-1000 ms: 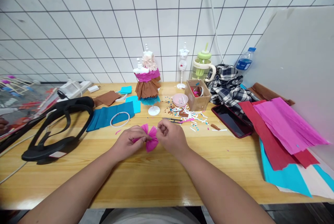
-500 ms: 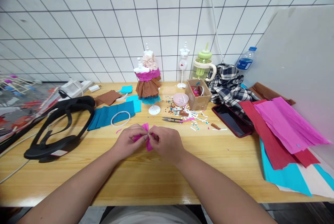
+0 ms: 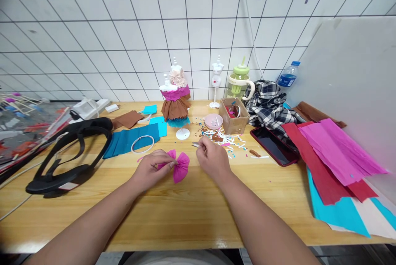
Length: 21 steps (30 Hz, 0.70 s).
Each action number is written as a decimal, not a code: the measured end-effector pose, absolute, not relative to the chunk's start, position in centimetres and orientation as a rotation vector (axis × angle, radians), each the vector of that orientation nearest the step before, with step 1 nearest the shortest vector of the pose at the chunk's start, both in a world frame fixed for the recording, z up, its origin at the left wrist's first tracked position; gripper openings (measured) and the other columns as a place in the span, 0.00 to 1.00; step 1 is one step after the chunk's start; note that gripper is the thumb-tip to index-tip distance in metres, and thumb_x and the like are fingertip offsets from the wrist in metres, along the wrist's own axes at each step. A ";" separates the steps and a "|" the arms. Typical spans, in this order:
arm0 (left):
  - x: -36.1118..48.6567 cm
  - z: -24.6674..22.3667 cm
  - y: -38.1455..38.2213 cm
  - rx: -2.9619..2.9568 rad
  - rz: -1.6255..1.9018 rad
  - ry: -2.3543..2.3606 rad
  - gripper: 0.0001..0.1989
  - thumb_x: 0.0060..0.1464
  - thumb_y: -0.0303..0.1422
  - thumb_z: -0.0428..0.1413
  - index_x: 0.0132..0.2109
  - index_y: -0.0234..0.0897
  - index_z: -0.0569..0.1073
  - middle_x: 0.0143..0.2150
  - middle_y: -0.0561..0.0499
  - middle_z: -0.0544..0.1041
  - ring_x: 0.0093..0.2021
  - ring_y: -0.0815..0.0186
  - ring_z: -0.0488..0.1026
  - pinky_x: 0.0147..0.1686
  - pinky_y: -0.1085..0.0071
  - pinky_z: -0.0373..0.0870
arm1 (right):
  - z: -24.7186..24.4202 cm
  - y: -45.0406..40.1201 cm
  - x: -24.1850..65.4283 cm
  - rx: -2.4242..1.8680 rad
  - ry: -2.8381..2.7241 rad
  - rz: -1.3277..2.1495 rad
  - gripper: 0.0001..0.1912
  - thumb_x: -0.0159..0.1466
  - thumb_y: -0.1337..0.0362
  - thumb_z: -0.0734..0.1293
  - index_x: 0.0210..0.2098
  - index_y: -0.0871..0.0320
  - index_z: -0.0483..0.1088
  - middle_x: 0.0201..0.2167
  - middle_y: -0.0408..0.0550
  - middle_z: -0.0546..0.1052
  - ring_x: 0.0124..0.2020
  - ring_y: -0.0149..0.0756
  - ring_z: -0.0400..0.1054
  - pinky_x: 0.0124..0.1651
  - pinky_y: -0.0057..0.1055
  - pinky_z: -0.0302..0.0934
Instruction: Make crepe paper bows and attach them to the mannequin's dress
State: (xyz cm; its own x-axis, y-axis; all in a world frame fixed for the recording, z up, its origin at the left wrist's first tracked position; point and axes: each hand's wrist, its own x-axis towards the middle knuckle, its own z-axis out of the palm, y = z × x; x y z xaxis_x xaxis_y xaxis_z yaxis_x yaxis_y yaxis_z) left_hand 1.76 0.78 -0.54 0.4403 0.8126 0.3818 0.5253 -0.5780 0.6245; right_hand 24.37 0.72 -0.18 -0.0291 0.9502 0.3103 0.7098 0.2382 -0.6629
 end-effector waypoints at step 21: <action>1.3 -0.6 0.9 2.437 0.987 1.081 0.08 0.57 0.33 0.56 0.40 0.41 0.81 0.31 0.48 0.80 0.34 0.65 0.73 0.35 0.68 0.68 | -1.0 0.7 23.3 -1.174 -1.877 0.461 0.09 0.63 0.65 0.63 0.37 0.55 0.76 0.33 0.47 0.78 0.35 0.35 0.70 0.39 0.30 0.62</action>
State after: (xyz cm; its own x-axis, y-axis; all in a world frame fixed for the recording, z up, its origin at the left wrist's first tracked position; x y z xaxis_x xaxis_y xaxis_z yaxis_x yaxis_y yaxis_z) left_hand 1.25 0.94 -0.64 0.4815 0.7398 0.4699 0.5354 -0.6728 0.5106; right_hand 23.30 0.66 -1.04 -0.1963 0.8625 0.4665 0.5481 0.4910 -0.6771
